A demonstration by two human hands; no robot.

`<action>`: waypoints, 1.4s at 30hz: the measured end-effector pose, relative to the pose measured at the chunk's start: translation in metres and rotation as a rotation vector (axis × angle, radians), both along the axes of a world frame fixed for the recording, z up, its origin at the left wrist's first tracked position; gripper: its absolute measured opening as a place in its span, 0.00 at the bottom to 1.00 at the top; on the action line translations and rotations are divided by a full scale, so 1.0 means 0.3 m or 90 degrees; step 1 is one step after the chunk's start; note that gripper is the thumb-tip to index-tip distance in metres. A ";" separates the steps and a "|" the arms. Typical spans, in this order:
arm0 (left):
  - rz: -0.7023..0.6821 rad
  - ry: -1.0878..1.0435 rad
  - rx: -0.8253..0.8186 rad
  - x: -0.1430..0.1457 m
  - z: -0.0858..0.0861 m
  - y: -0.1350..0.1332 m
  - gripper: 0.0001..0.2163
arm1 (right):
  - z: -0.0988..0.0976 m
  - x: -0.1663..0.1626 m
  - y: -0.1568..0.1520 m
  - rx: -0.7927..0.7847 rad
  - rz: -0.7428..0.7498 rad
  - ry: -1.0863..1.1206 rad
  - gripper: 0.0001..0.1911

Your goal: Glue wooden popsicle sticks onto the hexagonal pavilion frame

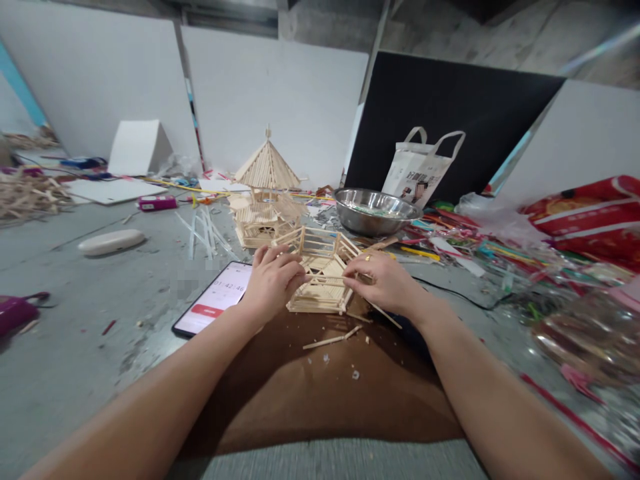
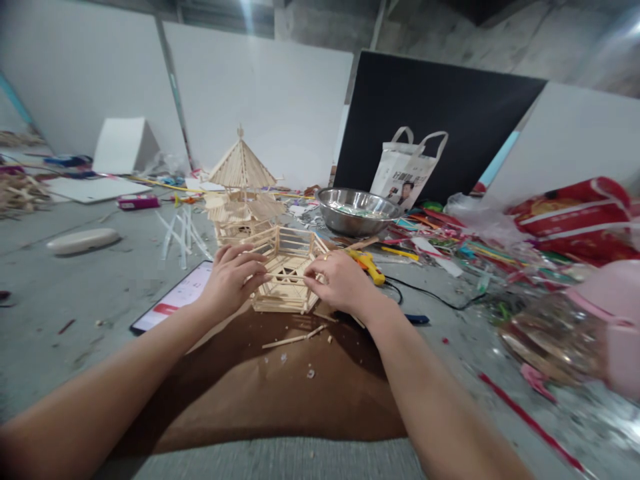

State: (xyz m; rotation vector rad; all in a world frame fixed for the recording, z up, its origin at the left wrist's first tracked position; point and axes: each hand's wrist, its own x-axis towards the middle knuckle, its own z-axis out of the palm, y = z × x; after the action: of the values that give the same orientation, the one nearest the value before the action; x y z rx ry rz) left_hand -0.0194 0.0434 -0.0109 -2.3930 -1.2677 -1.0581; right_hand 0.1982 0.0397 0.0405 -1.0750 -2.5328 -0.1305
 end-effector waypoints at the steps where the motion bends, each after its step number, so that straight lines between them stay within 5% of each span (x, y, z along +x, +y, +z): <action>1: -0.002 0.001 0.001 -0.001 0.000 0.000 0.09 | -0.001 0.001 0.001 0.000 -0.003 0.000 0.07; 42: -0.038 -0.020 0.001 -0.022 0.015 0.010 0.07 | -0.003 0.016 0.000 -0.010 -0.008 -0.031 0.07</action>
State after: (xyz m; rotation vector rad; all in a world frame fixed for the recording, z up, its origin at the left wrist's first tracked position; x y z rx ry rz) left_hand -0.0259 0.0465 -0.0063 -2.4362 -1.2119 -1.1174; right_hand 0.2029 0.0396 0.0397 -1.1075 -2.5752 -0.1415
